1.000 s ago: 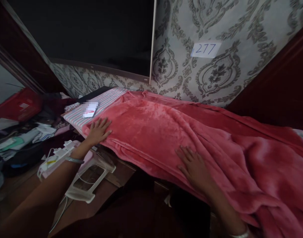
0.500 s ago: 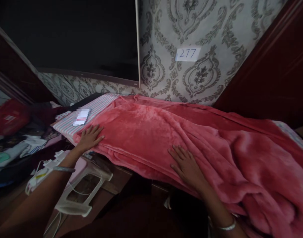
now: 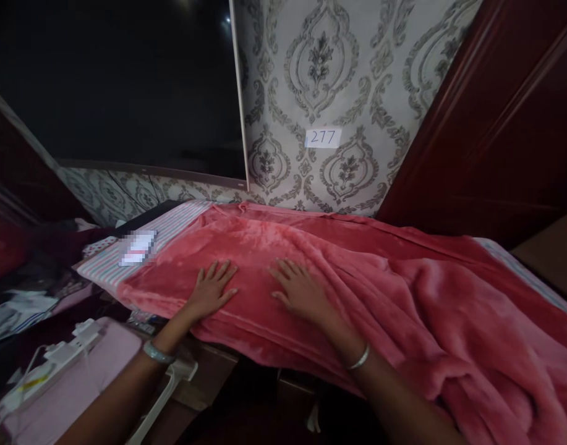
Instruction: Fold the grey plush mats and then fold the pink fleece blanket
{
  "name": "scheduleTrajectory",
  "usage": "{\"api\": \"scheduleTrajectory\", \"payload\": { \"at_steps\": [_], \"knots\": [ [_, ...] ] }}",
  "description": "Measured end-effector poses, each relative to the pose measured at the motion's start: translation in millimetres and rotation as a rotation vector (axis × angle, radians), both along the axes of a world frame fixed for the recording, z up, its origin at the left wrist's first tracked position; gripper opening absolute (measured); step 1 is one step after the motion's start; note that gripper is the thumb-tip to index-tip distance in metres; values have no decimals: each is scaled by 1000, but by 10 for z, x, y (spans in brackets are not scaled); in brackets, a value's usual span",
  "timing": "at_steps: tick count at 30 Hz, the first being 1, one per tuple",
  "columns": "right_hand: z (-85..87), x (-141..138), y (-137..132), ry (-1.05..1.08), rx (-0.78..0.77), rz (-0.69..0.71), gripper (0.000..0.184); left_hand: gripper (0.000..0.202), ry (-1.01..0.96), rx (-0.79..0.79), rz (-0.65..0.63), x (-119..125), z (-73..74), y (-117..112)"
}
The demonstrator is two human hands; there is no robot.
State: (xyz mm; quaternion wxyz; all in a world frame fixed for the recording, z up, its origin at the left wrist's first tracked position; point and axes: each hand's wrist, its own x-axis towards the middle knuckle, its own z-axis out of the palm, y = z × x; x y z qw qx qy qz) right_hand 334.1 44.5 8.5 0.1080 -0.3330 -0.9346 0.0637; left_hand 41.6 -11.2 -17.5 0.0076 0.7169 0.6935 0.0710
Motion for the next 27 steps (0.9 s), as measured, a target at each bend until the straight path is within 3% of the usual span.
{"api": "scheduleTrajectory", "payload": {
  "at_steps": [4,6,10,14,17,23,25,27],
  "knots": [
    [-312,-19,5,-61,-113,-2,58,67,-7,-1,-7,-31,-90,-23],
    [-384,-1,-4,-66,-132,-21,57,68,-16,8,-12,-44,-106,-28],
    [-212,-100,42,-98,-134,-5,52,67,-57,42,-11,-31,-121,-57],
    [110,-541,193,-21,-109,105,37,52,-129,151,-5,-10,-139,-137],
    [203,-1039,327,91,-127,180,46,38,-200,254,-6,-40,-175,-245],
    [-9,-1871,303,119,-223,347,58,32,-372,478,12,-243,-262,-712],
    [-130,-1987,203,73,-224,415,56,29,-489,513,38,-326,-211,-861],
    [-234,-2026,111,43,-218,457,57,28,-597,509,90,-434,-70,-896]
  ]
}}
